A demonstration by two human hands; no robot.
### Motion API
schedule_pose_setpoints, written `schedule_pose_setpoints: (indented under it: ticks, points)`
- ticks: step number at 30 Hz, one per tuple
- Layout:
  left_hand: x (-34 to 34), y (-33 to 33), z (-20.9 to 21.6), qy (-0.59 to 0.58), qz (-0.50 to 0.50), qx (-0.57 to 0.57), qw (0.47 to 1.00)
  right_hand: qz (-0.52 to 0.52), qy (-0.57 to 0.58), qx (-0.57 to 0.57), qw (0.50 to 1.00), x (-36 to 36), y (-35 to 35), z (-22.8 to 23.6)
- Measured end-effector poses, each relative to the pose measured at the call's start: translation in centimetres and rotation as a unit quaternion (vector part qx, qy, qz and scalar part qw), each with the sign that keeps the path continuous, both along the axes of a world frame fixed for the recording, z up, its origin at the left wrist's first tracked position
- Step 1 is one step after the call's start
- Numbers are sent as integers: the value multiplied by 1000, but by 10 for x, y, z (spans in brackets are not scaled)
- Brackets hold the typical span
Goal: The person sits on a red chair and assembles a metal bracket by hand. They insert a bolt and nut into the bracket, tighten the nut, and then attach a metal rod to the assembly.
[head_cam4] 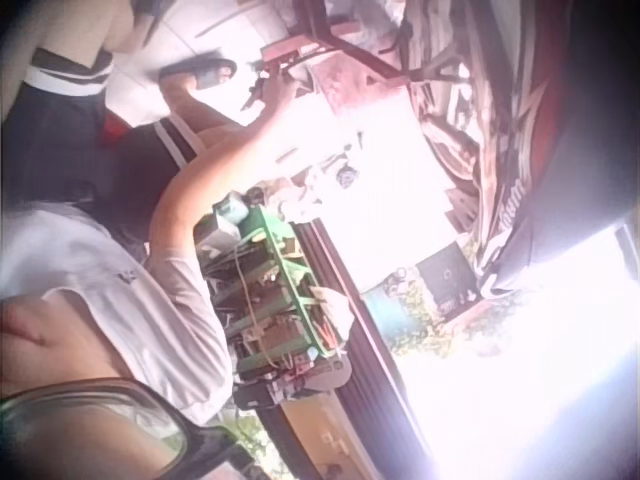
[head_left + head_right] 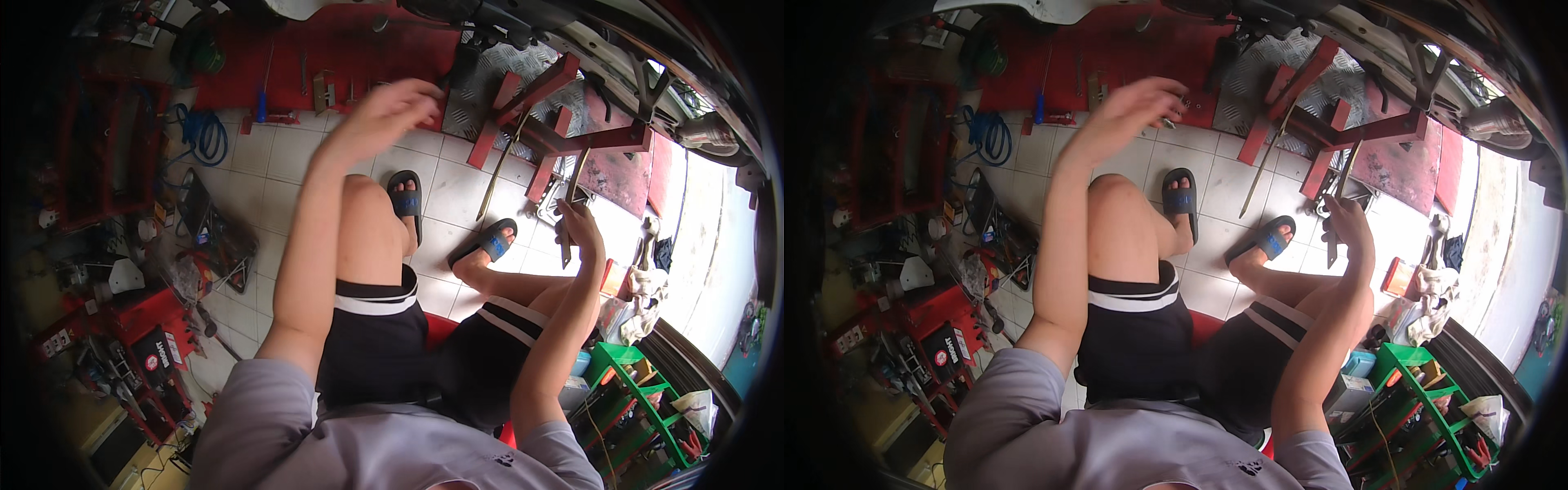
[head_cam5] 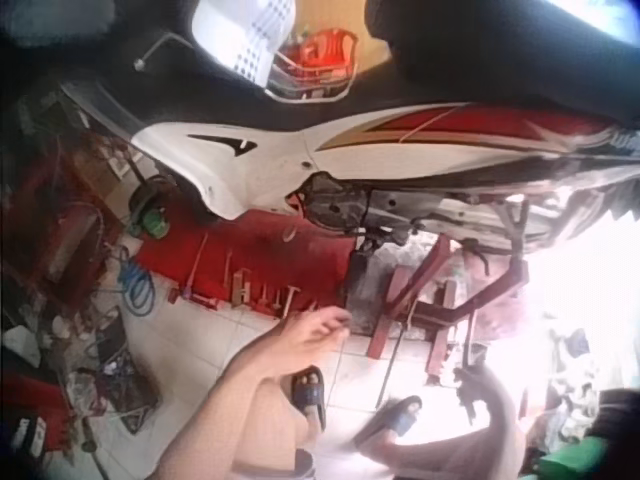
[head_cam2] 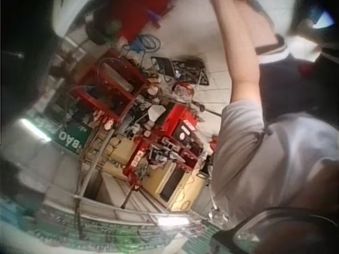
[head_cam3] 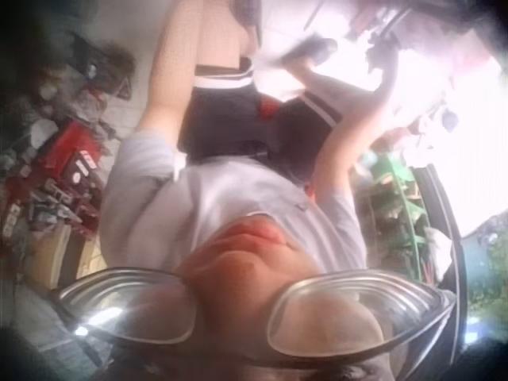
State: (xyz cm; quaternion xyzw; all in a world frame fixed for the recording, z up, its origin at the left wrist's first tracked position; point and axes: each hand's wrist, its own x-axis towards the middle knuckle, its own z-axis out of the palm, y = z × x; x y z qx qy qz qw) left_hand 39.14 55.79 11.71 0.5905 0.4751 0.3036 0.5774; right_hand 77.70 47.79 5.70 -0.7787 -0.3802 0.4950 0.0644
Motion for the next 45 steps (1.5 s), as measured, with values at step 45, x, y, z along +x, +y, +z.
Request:
schedule_pose_setpoints:
  ticks: [45]
  points:
    - [104, 3, -9, -235, 39, -35, 971, -99, 155, 48, 982, -7, -24, 44]
